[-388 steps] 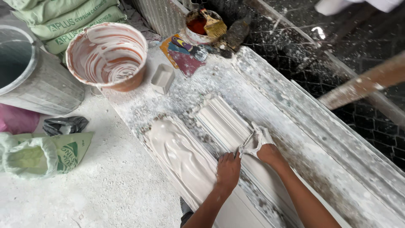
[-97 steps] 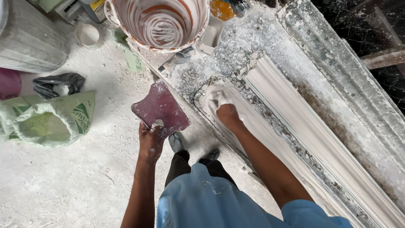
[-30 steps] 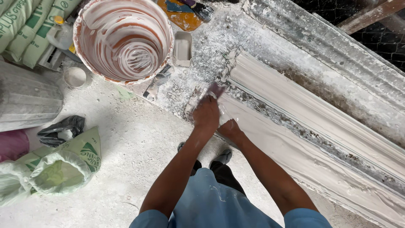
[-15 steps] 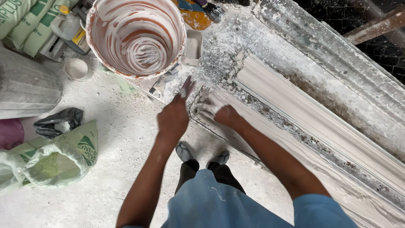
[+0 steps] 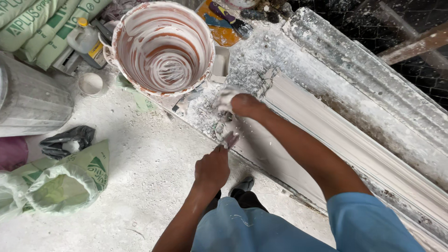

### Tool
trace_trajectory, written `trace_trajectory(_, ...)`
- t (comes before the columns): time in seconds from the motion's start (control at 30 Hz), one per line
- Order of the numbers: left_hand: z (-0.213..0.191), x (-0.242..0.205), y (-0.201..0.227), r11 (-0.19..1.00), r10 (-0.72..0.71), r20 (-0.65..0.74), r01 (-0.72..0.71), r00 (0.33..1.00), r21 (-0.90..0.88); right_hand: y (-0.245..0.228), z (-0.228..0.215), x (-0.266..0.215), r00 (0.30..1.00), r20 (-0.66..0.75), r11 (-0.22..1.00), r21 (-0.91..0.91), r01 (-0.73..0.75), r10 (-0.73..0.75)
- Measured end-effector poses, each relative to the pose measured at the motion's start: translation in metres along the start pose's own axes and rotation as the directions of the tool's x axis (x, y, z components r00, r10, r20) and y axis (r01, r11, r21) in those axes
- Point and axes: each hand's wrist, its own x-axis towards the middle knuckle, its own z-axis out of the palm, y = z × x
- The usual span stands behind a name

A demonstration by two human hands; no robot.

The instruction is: The person scoops white plaster from a bucket and applies it to a long, grooved surface using a trowel. They repeatedly smooth and level the plaster along the length of the surface, occasionally using a sanding block to refine the finish.

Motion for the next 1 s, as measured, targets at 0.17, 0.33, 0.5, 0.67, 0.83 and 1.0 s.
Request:
trace_trajectory(0.17,0.016,0.053,0.022,0.993,0.071,-0.18,-0.087,0.981,-0.081,0.033,0.02,-0.091,0.655,0.109,0.621,0.236,-0.748,0.747)
trace_trajectory(0.33,0.048,0.118,0.057,0.999,0.016,-0.214,-0.007,0.977,0.043,0.035,0.13,-0.151,0.861,-0.123,0.829,-0.232,-0.509,0.494)
trace_trajectory(0.5,0.072,0.131,0.064,1.0,0.013,-0.212,-0.009,0.977,0.02,0.049,0.203,-0.165,0.802,0.208,0.823,-0.028,-0.567,0.56)
trace_trajectory(0.67,0.057,0.129,0.06,1.0,-0.007,-0.179,0.006,0.984,-0.006,0.054,0.223,-0.158,0.903,0.042,0.904,-0.034,-0.427,0.428)
trace_trajectory(0.83,0.045,0.124,0.058,0.997,0.011,-0.101,-0.019,0.995,-0.072,0.047,0.223,-0.165,0.849,0.139,0.859,-0.032,-0.51,0.509)
trace_trajectory(1.0,0.053,0.121,0.07,0.985,0.046,-0.072,-0.057,0.996,-0.161,0.039,0.211,-0.186,0.765,0.239,0.796,-0.065,-0.602,0.598)
